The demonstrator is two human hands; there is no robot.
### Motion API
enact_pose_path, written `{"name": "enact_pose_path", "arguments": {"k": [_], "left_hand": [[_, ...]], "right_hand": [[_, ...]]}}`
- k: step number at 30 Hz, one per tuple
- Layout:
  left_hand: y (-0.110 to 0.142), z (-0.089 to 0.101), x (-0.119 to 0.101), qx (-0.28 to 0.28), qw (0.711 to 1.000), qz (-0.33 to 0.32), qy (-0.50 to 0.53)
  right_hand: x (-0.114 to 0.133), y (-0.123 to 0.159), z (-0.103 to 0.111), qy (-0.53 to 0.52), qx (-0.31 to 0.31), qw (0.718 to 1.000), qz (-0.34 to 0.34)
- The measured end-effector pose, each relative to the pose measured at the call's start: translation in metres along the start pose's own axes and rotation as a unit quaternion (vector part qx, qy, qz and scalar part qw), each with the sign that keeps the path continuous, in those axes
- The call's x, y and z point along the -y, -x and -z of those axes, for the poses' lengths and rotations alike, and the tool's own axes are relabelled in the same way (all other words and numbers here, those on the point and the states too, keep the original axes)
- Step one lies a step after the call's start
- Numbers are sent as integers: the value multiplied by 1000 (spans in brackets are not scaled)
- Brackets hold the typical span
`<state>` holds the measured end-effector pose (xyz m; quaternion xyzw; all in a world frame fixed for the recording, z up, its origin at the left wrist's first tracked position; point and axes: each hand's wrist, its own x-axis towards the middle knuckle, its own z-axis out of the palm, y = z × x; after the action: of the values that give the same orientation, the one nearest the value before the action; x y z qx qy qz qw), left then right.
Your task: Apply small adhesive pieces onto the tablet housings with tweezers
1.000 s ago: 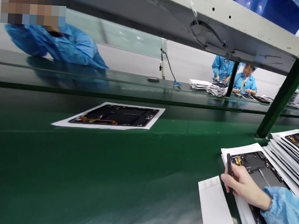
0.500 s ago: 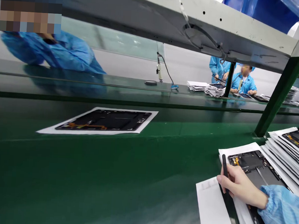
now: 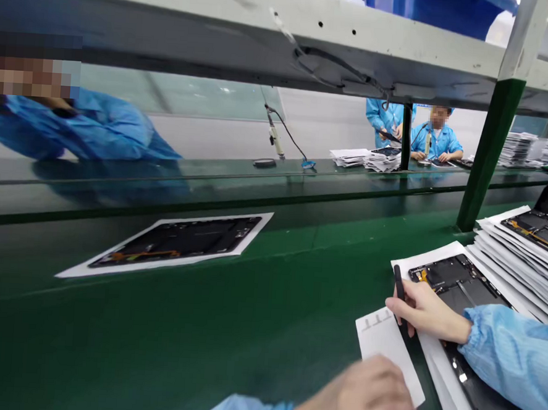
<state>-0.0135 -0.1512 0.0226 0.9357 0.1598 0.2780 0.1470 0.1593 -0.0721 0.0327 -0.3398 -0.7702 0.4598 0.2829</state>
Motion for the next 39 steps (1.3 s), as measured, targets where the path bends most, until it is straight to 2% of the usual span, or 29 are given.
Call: {"name": "enact_pose_path", "arguments": {"k": [2, 4, 5, 7, 9, 11, 17, 24, 30, 39], "left_hand": [[7, 6, 6, -59, 997, 11, -45], [12, 11, 14, -97, 989, 63, -94], [13, 13, 17, -87, 986, 93, -106], [11, 14, 21, -32, 983, 138, -113], [7, 12, 23, 32, 981, 159, -107], [2, 11, 24, 66, 979, 168, -96], [0, 10, 24, 59, 976, 192, -85], [6, 7, 30, -9, 957, 269, -108], [5, 6, 31, -3, 958, 265, -108], [5, 6, 31, 9, 977, 197, -77]], "right_hand": [[1, 1, 1, -3, -9, 1000, -2], [2, 3, 2, -6, -12, 1000, -8], [3, 4, 3, -7, -12, 1000, -11], [4, 7, 5, -8, -9, 1000, -17], [5, 8, 6, -9, -5, 1000, -23], [7, 9, 7, -8, 0, 1000, -27], [13, 11, 8, 1, 10, 1000, -22], [9, 11, 7, -4, 3, 1000, -19], [9, 11, 7, 13, -2, 1000, -16], [7, 9, 5, 30, -4, 1000, -4]]}}
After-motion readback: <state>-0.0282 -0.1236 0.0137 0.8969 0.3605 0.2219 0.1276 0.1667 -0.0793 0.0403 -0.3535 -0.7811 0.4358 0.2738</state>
